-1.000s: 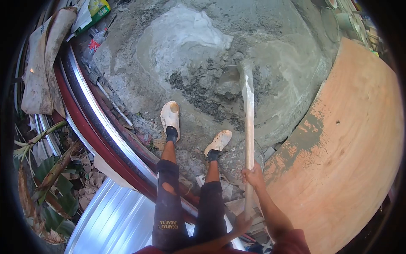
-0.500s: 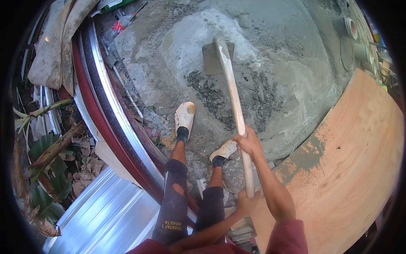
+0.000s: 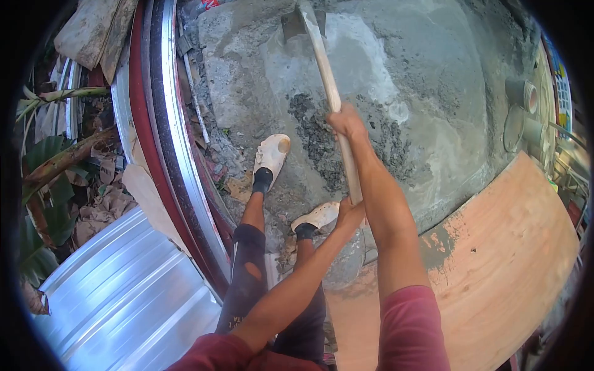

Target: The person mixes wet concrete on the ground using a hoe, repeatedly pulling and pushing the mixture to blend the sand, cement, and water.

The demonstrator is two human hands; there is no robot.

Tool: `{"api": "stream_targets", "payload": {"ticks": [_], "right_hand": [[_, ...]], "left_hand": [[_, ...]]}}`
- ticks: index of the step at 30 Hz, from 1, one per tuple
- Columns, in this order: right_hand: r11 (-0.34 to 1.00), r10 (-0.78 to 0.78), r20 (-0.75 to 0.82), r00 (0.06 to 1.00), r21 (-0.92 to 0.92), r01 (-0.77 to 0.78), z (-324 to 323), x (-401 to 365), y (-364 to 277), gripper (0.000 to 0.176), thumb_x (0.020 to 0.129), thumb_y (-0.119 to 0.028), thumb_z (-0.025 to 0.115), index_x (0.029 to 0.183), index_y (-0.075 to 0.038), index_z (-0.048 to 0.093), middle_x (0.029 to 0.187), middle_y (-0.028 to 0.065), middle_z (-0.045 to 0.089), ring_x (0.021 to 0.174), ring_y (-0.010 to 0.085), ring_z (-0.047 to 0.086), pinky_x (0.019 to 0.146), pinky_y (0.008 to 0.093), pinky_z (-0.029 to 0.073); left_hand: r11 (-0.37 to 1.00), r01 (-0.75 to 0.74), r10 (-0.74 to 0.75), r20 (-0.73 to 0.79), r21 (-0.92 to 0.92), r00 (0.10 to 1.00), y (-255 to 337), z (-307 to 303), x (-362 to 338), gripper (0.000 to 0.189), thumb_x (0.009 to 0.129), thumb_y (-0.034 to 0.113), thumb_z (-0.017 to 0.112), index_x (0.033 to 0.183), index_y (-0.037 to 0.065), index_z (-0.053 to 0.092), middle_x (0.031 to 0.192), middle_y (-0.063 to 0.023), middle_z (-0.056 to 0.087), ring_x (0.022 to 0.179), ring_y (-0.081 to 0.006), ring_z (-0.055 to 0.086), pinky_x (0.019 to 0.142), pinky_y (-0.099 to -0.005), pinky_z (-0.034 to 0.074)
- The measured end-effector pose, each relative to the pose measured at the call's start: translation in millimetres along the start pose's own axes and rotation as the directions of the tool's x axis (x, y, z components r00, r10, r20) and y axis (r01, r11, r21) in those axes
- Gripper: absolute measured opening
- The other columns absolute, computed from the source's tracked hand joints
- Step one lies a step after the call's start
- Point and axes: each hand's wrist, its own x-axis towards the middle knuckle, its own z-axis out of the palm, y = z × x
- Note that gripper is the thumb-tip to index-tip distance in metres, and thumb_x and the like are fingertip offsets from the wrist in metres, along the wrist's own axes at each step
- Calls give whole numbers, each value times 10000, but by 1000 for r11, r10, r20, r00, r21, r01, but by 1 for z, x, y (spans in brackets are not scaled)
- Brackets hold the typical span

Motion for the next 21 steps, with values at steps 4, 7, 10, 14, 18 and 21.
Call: {"api": "stream_targets", "payload": {"ticks": [4, 7, 10, 14, 18, 21], "right_hand": [[995, 85, 34, 996, -64, -83, -9, -46, 58, 155, 763, 8, 589, 882, 30, 492, 603, 79, 507, 441, 168, 495, 360, 345, 429], [988, 151, 64, 986, -24, -150, -18, -84, 97, 154, 770, 0, 596, 879, 32, 492, 605, 83, 510, 443, 170, 497, 364, 342, 435], [971, 238, 57, 970, -42, -236, -31, -128, 138, 144, 778, -1, 594, 876, 31, 495, 609, 84, 513, 444, 169, 498, 365, 343, 439], [942, 335, 81, 939, -21, -335, -34, -173, 175, 97, 782, 12, 578, 850, 25, 510, 616, 85, 518, 442, 165, 498, 368, 348, 445], [947, 313, 129, 941, 33, -320, -41, -213, 196, 167, 761, -22, 569, 894, 71, 531, 631, 103, 548, 458, 179, 531, 389, 340, 469], [899, 372, 101, 923, 208, -385, -53, -257, 193, 178, 767, 14, 557, 935, 13, 500, 634, 75, 516, 445, 151, 481, 368, 324, 426]], "left_hand": [[995, 92, -90, 52, -38, 995, -60, 3, -39, 168, 817, 103, 699, 866, 32, 555, 631, -33, 571, 459, -128, 530, 408, -294, 447], [976, 203, -197, 87, -80, 977, -94, 10, -78, 192, 783, 75, 700, 862, 51, 527, 653, -33, 549, 475, -130, 524, 421, -299, 452], [958, 276, -266, 120, -76, 956, -130, 23, -114, 225, 774, 77, 698, 902, 51, 515, 692, -43, 547, 508, -137, 531, 441, -301, 459], [921, 388, -376, 158, -47, 913, -155, 28, -157, 239, 780, 80, 687, 930, 50, 502, 710, -51, 539, 528, -151, 533, 463, -311, 467], [901, 392, -357, 198, -187, 913, -173, 39, -191, 209, 758, 77, 700, 829, 56, 505, 637, -55, 532, 516, -160, 547, 427, -336, 449], [939, 336, -304, 269, -79, 914, -172, 50, -217, 209, 754, 82, 699, 807, 51, 499, 633, -68, 537, 509, -176, 561, 433, -351, 458]]}}
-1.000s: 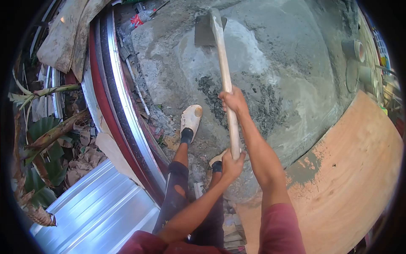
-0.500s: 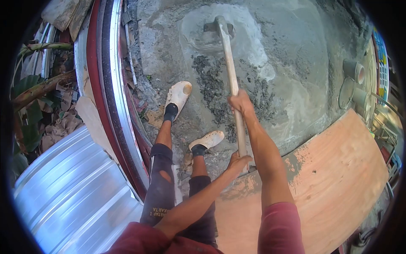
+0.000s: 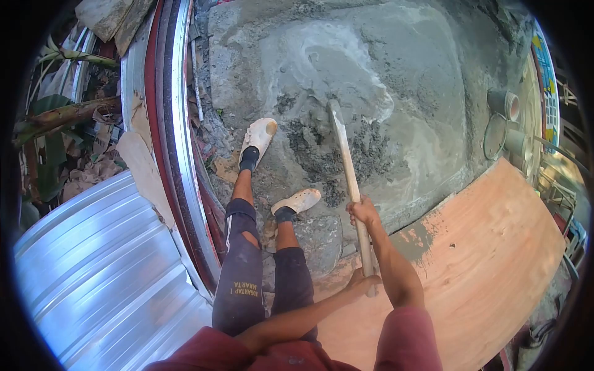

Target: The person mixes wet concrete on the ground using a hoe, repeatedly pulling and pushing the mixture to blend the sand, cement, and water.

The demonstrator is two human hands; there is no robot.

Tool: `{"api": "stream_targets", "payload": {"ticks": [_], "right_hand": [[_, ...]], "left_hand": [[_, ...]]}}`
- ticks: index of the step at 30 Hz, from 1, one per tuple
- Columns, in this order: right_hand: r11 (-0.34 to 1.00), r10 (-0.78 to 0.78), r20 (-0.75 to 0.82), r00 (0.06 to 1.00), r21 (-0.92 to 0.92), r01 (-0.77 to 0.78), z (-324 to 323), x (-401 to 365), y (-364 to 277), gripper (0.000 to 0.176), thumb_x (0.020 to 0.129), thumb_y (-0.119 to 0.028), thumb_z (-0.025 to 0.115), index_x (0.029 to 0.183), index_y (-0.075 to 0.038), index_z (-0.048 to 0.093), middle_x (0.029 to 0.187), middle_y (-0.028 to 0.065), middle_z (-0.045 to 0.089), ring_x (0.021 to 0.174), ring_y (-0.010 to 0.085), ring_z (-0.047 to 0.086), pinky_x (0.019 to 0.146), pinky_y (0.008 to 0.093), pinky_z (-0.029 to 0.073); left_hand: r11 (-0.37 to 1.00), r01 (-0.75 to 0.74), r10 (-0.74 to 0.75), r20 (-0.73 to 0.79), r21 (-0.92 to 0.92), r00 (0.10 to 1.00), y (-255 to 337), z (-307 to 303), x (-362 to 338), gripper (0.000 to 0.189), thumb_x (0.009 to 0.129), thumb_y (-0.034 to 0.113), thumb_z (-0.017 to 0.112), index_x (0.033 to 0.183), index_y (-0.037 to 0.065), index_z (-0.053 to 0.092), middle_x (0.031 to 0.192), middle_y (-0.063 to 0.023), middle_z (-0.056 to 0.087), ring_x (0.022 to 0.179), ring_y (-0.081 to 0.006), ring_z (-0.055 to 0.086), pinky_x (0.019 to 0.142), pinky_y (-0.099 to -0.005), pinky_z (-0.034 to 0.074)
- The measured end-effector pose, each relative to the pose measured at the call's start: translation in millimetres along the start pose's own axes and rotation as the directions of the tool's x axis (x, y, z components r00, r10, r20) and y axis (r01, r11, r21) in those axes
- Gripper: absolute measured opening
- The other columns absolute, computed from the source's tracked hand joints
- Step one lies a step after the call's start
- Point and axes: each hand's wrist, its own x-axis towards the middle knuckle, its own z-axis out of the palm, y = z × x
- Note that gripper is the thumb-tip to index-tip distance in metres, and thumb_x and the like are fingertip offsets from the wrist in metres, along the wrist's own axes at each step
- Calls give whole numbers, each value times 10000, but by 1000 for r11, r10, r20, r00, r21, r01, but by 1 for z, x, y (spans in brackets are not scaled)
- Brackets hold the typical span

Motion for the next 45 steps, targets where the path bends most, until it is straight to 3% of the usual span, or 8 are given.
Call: {"api": "stream_targets", "payload": {"ticks": [11, 16, 22, 26, 30, 32, 36, 45], "right_hand": [[978, 115, -161, 980, 191, -83, -8, -123, 57, 124, 777, 42, 558, 835, -21, 469, 573, 74, 475, 396, 168, 449, 348, 330, 403], [988, 55, -116, 992, 149, -38, 2, -76, 8, 185, 781, 36, 557, 924, -26, 457, 609, 61, 504, 419, 150, 470, 368, 311, 421], [963, -219, -60, 974, 146, 226, 82, 39, -164, 200, 751, 0, 597, 911, -24, 479, 617, 37, 499, 434, 129, 464, 364, 286, 400], [937, -340, 18, 940, 94, 337, 126, 123, -248, 220, 728, -7, 619, 916, -15, 505, 604, 46, 508, 438, 136, 476, 380, 310, 411], [947, -313, 67, 947, -53, 316, 144, 159, -284, 232, 772, 0, 634, 948, -17, 484, 652, 69, 538, 467, 146, 512, 379, 317, 419], [849, -417, -45, 908, -375, 372, 139, 160, -274, 273, 786, -28, 681, 987, 10, 500, 664, 88, 573, 492, 158, 560, 383, 322, 437], [884, -452, -62, 890, -164, 438, 126, 170, -236, 318, 790, -56, 728, 999, 35, 506, 643, 87, 579, 479, 166, 574, 383, 332, 450], [795, -315, 13, 949, -543, 271, 43, 129, -83, 277, 738, -50, 682, 951, 35, 527, 618, 97, 567, 447, 193, 541, 385, 347, 452]], "left_hand": [[879, -65, -10, 154, 473, 988, -117, -30, -60, 195, 722, 155, 679, 736, 59, 510, 639, -34, 514, 563, -162, 542, 527, -351, 466], [893, -48, 25, 58, 448, 998, -60, -42, -27, 226, 709, 148, 682, 744, 39, 487, 656, -33, 478, 603, -164, 528, 559, -367, 456], [739, -225, 388, -129, 635, 913, 142, -70, 36, 279, 738, 137, 719, 941, -4, 588, 772, -126, 617, 726, -197, 633, 650, -390, 505], [854, -331, 463, -297, 401, 835, 262, -71, 53, 342, 765, 131, 733, 1033, -22, 585, 783, -161, 628, 754, -250, 645, 690, -407, 498], [654, -495, 736, -331, 573, 590, 269, -78, 91, 293, 800, 90, 672, 1054, -17, 574, 795, -211, 623, 744, -335, 645, 702, -442, 492], [649, -465, 738, -352, 602, 575, 240, -81, 96, 297, 803, 95, 671, 1062, -13, 574, 804, -213, 625, 756, -340, 647, 708, -439, 493], [665, -445, 735, -420, 600, 532, 175, -67, 93, 287, 824, 124, 669, 1068, 5, 576, 820, -190, 638, 758, -315, 647, 713, -416, 496], [943, -281, 317, -225, 176, 921, 18, -22, 91, 268, 827, 196, 713, 992, 24, 590, 796, -52, 631, 719, -157, 605, 649, -341, 487]]}}
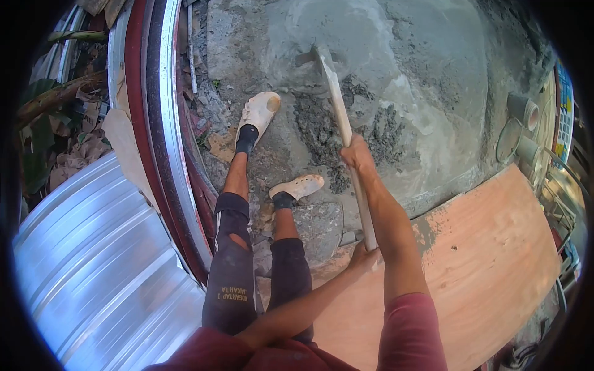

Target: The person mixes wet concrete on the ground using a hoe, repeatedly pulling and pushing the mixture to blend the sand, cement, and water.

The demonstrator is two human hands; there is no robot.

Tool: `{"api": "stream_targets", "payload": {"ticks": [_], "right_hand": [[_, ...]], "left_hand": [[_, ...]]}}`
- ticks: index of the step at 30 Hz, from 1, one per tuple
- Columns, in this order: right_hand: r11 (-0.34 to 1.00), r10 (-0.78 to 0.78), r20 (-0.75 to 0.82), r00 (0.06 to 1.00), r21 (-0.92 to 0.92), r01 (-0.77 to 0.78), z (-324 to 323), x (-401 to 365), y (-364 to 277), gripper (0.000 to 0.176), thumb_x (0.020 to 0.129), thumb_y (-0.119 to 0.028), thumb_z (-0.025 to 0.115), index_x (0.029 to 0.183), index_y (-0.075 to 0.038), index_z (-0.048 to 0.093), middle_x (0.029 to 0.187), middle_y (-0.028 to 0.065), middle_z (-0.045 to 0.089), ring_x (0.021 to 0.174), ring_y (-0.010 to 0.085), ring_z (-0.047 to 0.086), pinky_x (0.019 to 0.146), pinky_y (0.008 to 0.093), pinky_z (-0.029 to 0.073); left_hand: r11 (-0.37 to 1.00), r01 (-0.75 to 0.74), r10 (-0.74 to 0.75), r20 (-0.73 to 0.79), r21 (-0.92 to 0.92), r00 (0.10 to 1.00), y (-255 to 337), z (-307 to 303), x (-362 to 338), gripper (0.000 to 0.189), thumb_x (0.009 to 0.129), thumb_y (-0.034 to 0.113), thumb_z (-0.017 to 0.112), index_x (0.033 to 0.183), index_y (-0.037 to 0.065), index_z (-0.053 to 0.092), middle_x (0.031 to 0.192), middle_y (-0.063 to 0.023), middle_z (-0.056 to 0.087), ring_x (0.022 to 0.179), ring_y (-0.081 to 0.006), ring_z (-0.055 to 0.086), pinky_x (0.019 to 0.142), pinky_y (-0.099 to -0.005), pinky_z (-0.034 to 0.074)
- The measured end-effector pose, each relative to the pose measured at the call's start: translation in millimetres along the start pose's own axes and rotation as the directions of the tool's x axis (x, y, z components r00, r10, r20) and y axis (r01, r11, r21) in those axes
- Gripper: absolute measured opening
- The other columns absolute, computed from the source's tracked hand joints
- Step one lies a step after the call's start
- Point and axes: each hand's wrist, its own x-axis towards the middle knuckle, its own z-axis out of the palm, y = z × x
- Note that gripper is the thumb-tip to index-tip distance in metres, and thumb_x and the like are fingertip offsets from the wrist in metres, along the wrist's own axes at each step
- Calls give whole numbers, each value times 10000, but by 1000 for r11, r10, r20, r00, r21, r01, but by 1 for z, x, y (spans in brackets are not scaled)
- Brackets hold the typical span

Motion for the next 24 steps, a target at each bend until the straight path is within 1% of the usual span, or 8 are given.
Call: {"api": "stream_targets", "payload": {"ticks": [2, 6, 14, 18, 20, 21, 23, 24], "right_hand": [[1000, 28, -9, 1000, 9, -28, 1, -34, 40, 314, 741, -40, 661, 1007, 35, 512, 640, 95, 553, 437, 188, 527, 386, 345, 447], [964, 194, 37, 980, 180, -198, 15, -97, 96, 420, 745, -25, 661, 1107, 13, 454, 650, 68, 515, 441, 172, 511, 378, 316, 431], [819, 341, -70, 937, 511, -260, -4, -228, 101, 415, 728, 30, 650, 1079, -26, 436, 614, 52, 507, 408, 161, 496, 370, 313, 438], [829, 248, -134, 959, 541, -139, -45, -159, 29, 394, 746, 43, 644, 1069, -27, 430, 621, 44, 494, 407, 152, 483, 359, 316, 428], [832, 78, -188, 979, 554, 40, -59, -81, -3, 322, 766, -17, 666, 1017, -29, 464, 662, 48, 526, 459, 141, 523, 394, 298, 453], [825, 53, -214, 975, 560, 78, -65, -39, -23, 319, 773, -29, 665, 1023, -29, 467, 672, 45, 531, 474, 138, 529, 402, 298, 452], [834, -40, -253, 967, 524, 172, -81, 32, -75, 326, 776, -54, 670, 1039, -13, 482, 670, 43, 531, 475, 137, 526, 426, 294, 455], [820, -69, -249, 966, 538, 197, -87, 65, -90, 338, 779, -83, 672, 1051, 10, 494, 668, 55, 551, 489, 144, 540, 436, 308, 456]], "left_hand": [[999, 1, 2, 64, -46, 998, -36, 13, -17, 245, 819, 200, 721, 947, 37, 591, 761, -24, 607, 689, -127, 583, 607, -324, 473], [935, 299, -344, 274, 192, 898, -74, -9, -54, 219, 771, 189, 753, 765, 80, 563, 637, 6, 552, 576, -113, 543, 518, -318, 446], [917, 186, -327, 398, 354, 857, -139, -39, -162, 192, 766, 180, 684, 792, 23, 576, 677, -58, 579, 617, -171, 586, 549, -358, 464], [903, 47, -193, 306, 428, 932, -68, -47, -96, 195, 764, 158, 673, 817, 5, 565, 677, -57, 564, 631, -164, 570, 572, -364, 453], [867, -150, 37, 238, 476, 971, -2, -54, -27, 232, 780, 142, 697, 890, -34, 592, 721, -93, 607, 656, -185, 600, 614, -367, 489], [894, -28, -42, 146, 448, 988, 44, -54, 3, 264, 738, 133, 694, 917, -35, 600, 735, -173, 614, 710, -256, 626, 678, -407, 496], [835, -277, 251, 118, 476, 961, 117, -55, 66, 262, 740, 118, 672, 947, -31, 611, 724, -177, 624, 700, -298, 647, 671, -402, 508], [767, -258, 239, 111, 588, 965, 144, -55, 98, 214, 802, 147, 683, 897, -29, 606, 712, -130, 625, 567, -178, 604, 524, -363, 483]]}}
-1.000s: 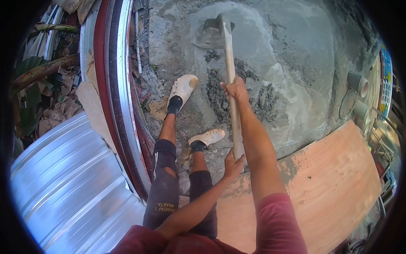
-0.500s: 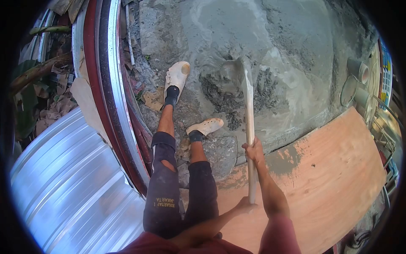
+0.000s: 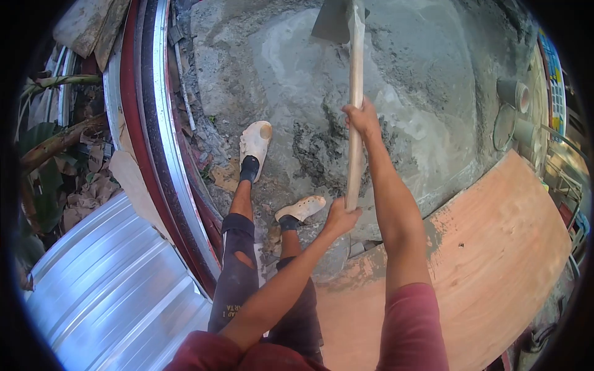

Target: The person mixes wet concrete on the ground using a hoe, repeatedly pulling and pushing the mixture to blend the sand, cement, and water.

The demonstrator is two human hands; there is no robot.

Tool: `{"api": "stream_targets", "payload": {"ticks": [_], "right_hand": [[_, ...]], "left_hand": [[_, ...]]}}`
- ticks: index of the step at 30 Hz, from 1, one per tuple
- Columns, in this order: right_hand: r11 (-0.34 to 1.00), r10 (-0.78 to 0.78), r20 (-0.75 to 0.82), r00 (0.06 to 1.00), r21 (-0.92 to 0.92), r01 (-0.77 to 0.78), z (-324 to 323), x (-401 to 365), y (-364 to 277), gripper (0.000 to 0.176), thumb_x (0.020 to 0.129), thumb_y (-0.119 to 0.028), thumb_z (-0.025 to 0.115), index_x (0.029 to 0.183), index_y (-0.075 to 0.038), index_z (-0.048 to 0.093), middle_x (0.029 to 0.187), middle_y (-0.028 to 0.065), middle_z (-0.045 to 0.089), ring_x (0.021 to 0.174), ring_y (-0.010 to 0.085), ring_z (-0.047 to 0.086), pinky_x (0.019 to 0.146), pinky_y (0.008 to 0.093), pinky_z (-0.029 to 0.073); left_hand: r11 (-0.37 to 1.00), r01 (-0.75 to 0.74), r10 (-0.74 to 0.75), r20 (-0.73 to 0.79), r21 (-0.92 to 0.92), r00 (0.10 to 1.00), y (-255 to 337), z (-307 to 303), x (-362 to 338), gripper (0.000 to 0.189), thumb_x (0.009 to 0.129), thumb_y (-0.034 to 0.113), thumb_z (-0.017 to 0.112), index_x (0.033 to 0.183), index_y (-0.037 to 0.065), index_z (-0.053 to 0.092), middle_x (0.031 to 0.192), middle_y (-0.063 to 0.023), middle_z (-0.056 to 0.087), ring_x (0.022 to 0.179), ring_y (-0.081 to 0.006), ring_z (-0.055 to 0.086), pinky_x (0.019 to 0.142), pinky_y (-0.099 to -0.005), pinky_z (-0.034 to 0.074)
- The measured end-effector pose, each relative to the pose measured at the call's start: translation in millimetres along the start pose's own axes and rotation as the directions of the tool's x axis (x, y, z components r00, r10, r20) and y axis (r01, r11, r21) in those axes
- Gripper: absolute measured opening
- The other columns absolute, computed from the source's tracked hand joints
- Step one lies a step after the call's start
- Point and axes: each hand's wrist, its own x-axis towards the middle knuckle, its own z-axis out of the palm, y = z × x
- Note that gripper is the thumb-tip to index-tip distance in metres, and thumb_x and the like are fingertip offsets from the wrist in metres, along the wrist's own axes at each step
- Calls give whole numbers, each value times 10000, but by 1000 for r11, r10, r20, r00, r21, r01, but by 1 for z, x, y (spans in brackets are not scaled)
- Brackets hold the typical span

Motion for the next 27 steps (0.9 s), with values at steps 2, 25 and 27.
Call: {"api": "stream_targets", "payload": {"ticks": [2, 25, 27], "right_hand": [[986, -9, 0, 1000, -167, 9, 7, 49, -14, 365, 775, -118, 681, 1053, 36, 502, 670, 91, 574, 508, 182, 565, 457, 346, 465], [898, 439, -110, 892, 99, -429, -97, -304, 196, 352, 760, 32, 599, 1087, -1, 473, 651, 67, 543, 435, 152, 513, 377, 306, 447], [882, 467, -147, 872, 137, -450, -104, -351, 192, 356, 736, 47, 586, 1076, 4, 489, 632, 68, 539, 420, 156, 498, 370, 308, 446]], "left_hand": [[991, 6, -8, -9, -137, 1000, 33, -11, 48, 176, 813, 124, 654, 909, -14, 602, 708, -100, 622, 490, -157, 557, 458, -337, 454], [888, 411, -284, 459, -204, 842, -160, 136, -258, 261, 752, 108, 686, 952, -13, 570, 670, -53, 534, 554, -143, 548, 502, -341, 459], [921, 304, -178, 432, -243, 884, -175, 158, -302, 251, 747, 128, 689, 901, -11, 549, 646, -29, 495, 564, -141, 541, 510, -354, 443]]}}
